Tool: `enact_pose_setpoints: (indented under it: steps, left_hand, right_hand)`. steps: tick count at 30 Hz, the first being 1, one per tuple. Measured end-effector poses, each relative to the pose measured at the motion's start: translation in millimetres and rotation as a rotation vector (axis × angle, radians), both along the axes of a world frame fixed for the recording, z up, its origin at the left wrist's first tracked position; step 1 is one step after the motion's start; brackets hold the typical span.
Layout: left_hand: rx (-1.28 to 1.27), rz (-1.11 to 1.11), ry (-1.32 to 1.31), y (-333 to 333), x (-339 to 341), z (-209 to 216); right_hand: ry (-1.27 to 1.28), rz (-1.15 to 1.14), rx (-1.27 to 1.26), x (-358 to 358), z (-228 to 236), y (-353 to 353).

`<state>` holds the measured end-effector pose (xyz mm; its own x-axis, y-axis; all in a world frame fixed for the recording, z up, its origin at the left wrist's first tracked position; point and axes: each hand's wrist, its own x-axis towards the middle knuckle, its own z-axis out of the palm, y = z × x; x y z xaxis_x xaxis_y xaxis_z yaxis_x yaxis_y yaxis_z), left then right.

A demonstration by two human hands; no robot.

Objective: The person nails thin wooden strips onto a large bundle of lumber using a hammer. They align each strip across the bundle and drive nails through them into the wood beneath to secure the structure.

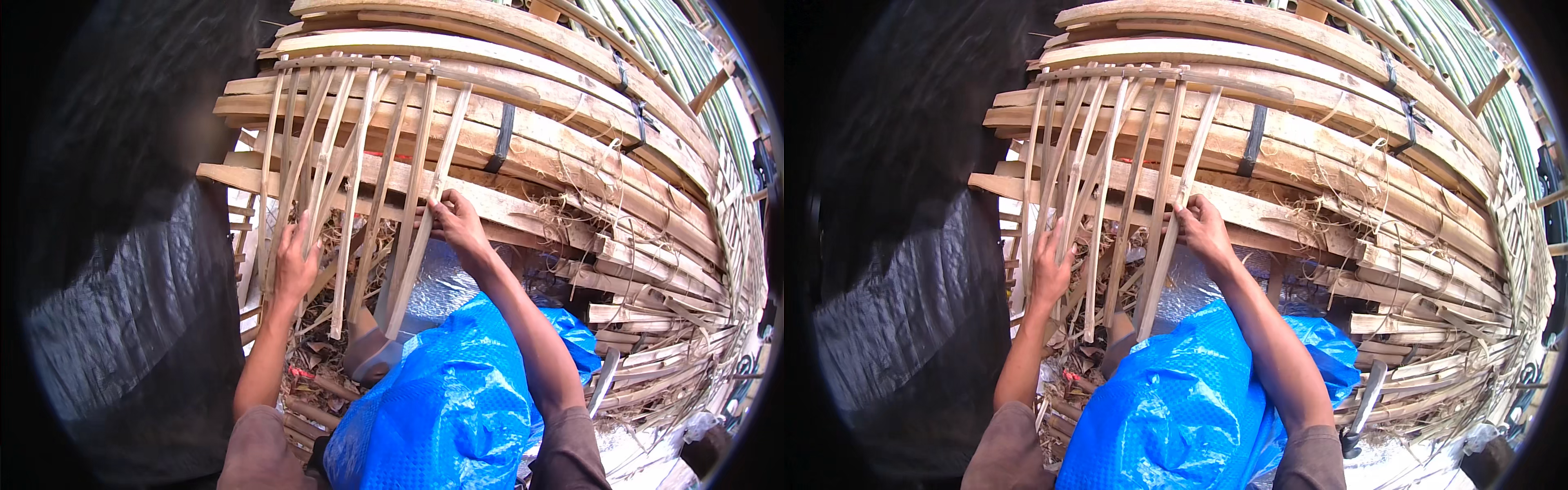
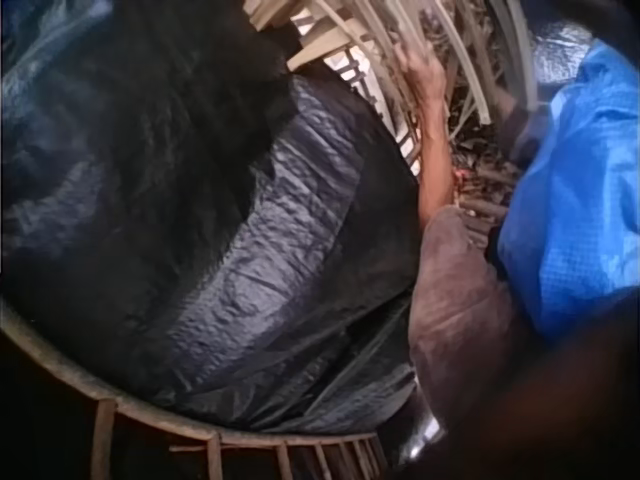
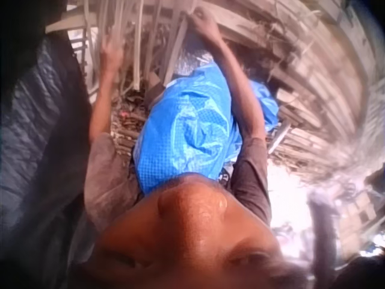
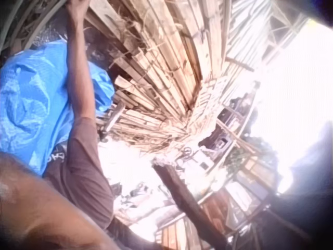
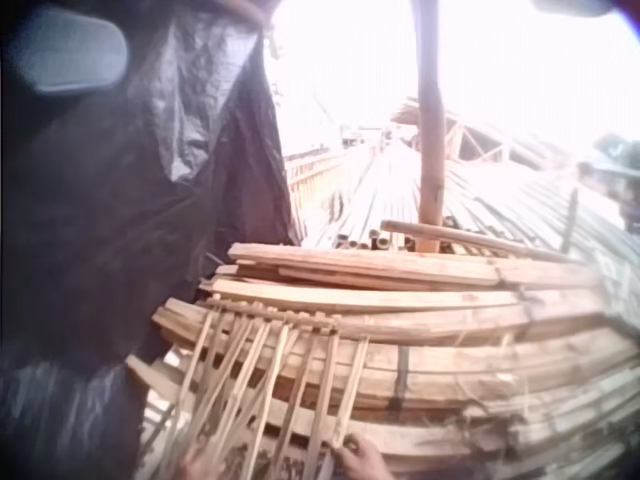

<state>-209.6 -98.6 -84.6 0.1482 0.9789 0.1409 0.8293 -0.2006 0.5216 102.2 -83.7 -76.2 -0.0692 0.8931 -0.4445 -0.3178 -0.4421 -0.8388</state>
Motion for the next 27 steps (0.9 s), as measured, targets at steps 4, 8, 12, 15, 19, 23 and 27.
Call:
enact_pose_setpoints:
  steps: [4, 8, 12, 15, 19, 23, 27]
  left_hand:
    - [0.005, -0.018, -0.009, 1.9, 0.7, 2.2]
    - [0.060, -0.013, 0.013, 8.9, 9.8, 7.4]
    - [0.413, -0.088, 0.124, 59.1, 79.2, 47.9]
    - [0.546, -0.301, -0.004, 138.2, 154.9, 68.0]
    - [0.382, -0.314, 0.250, 221.7, 216.0, 55.4]
    - [0.320, -0.311, 0.305, 224.3, 234.6, 26.0]
    - [0.322, -0.383, 0.223, 228.9, 232.9, 19.8]
  right_hand:
    - [-0.006, -0.021, 0.019, -2.3, -0.5, -1.3]
    - [-0.009, -0.016, 0.042, -4.6, -3.2, -1.2]
    - [-0.086, -0.019, 0.035, -1.2, -12.8, 2.1]
    - [-0.020, -0.055, 0.024, 1.7, -9.4, -0.9]
    - [-0.071, -0.014, 0.016, -4.6, -5.1, -9.2]
    - [-0.170, -0.064, 0.038, 2.5, -9.6, -19.1]
    - [-0.132, -0.092, 0.029, 6.6, -4.2, -19.3]
